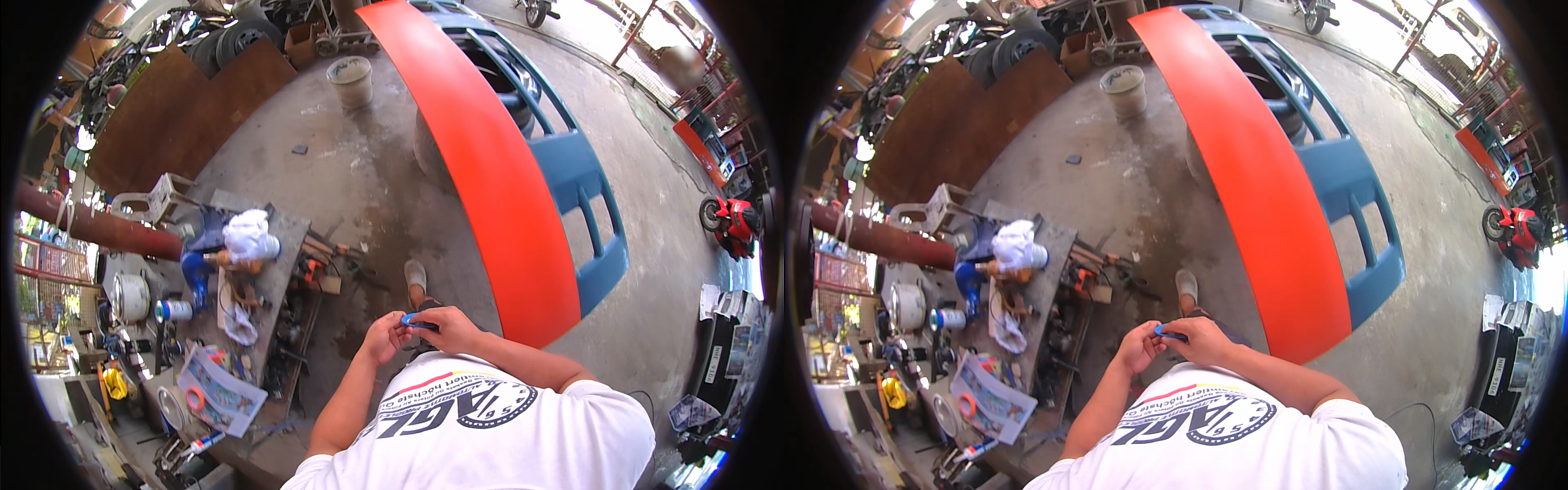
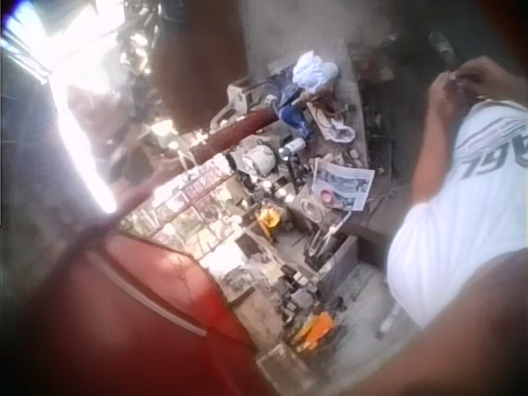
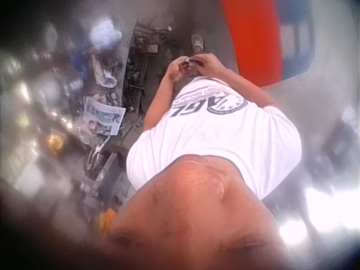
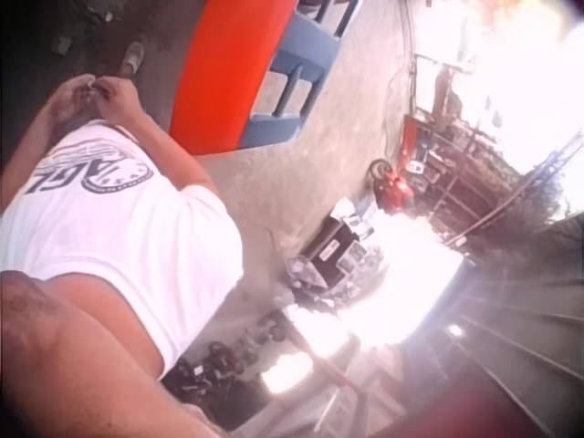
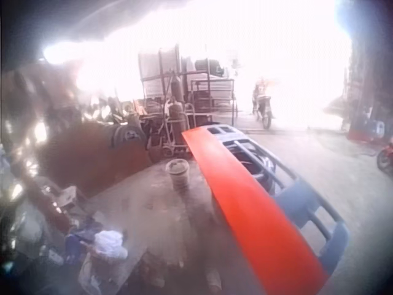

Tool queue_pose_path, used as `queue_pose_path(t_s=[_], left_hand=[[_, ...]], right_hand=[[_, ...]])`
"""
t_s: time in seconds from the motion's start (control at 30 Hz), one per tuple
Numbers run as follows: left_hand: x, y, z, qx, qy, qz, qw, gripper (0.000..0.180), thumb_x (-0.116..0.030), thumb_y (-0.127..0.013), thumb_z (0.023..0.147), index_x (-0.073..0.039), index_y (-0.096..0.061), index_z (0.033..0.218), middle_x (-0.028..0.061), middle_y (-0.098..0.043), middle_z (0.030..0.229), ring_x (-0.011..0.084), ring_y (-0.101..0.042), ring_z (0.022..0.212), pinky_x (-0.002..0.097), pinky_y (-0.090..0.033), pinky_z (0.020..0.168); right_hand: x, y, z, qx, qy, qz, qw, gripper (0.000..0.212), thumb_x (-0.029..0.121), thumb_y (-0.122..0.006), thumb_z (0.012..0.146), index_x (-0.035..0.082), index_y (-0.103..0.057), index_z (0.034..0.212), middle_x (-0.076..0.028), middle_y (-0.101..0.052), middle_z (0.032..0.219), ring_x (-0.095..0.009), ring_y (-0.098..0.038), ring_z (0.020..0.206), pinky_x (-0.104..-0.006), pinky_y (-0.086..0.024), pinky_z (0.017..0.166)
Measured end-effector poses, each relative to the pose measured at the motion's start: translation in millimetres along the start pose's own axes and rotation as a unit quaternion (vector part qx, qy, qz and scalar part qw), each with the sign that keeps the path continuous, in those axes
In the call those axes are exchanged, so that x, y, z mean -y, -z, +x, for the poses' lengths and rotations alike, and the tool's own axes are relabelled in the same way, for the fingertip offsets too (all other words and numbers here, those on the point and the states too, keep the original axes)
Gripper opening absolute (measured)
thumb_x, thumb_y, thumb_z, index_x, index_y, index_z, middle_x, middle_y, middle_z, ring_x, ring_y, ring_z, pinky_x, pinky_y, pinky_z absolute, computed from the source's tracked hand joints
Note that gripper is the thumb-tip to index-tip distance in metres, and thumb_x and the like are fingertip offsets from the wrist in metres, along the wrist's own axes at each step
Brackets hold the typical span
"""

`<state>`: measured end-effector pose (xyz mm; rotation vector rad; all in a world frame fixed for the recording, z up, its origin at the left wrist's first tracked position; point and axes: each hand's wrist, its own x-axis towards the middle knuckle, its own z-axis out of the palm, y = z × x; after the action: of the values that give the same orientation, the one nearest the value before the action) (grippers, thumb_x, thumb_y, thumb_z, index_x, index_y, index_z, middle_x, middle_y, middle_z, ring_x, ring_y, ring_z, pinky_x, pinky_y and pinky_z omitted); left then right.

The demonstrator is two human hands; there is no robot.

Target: The person applies blue masking tape to a red and blue car bumper, smoothing it along the edge. They then use a heat gun to warm the taped area of the bumper.

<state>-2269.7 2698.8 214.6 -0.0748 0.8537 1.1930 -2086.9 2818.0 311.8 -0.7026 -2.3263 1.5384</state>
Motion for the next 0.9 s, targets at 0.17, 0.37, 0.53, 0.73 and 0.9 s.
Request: queue_pose_path(t_s=[0.17,0.37,0.53,0.73,0.9], left_hand=[[-133.0,-26.1,79.5,0.077,-0.023,-0.079,0.994,0.016,-0.016,-0.053,0.103,-0.004,-0.055,0.114,0.0077,-0.066,0.103,0.0178,-0.067,0.088,0.0315,-0.057,0.081],[-288.1,-47.2,174.1,0.075,-0.065,-0.001,0.995,0.016,-0.02,-0.059,0.101,-0.007,-0.058,0.11,0.0034,-0.066,0.1,0.0137,-0.065,0.091,0.0306,-0.052,0.082],[-403.8,-35.6,274.2,0.034,-0.034,0.113,0.992,0.014,-0.021,-0.062,0.1,-0.008,-0.059,0.105,0.0015,-0.065,0.097,0.0129,-0.064,0.089,0.0302,-0.053,0.082],[-576.7,-51.9,422.4,0.007,-0.077,0.271,0.959,0.012,-0.019,-0.061,0.1,-0.007,-0.062,0.101,0.0005,-0.064,0.088,0.0098,-0.061,0.082,0.0271,-0.051,0.077],[-761.8,-120.4,531.6,0.066,-0.143,0.414,0.896,0.012,-0.017,-0.062,0.099,-0.005,-0.062,0.1,0.0009,-0.064,0.086,0.0095,-0.06,0.079,0.026,-0.049,0.072]], right_hand=[[15.4,78.1,146.2,0.026,0.006,-0.021,0.999,0.026,0.015,-0.071,0.086,0.008,-0.071,0.111,-0.013,-0.072,0.094,-0.032,-0.069,0.082,-0.0393,-0.055,0.072],[1.2,138.3,311.4,-0.022,0.116,-0.096,0.988,0.023,0.018,-0.07,0.086,0.009,-0.071,0.108,-0.011,-0.072,0.094,-0.032,-0.068,0.081,-0.0416,-0.053,0.073],[-26.9,177.5,434.1,-0.039,0.032,-0.076,0.996,0.022,0.018,-0.07,0.088,0.007,-0.071,0.107,-0.012,-0.071,0.091,-0.031,-0.069,0.08,-0.0405,-0.054,0.071],[-63.0,248.2,616.4,-0.122,-0.013,-0.054,0.991,0.025,0.019,-0.071,0.09,0.004,-0.072,0.11,-0.015,-0.072,0.09,-0.03,-0.07,0.076,-0.0376,-0.055,0.069],[-49.8,335.6,751.8,-0.182,-0.116,0.012,0.976,0.029,0.021,-0.07,0.09,0.003,-0.07,0.113,-0.018,-0.069,0.086,-0.03,-0.067,0.071,-0.0368,-0.053,0.067]])
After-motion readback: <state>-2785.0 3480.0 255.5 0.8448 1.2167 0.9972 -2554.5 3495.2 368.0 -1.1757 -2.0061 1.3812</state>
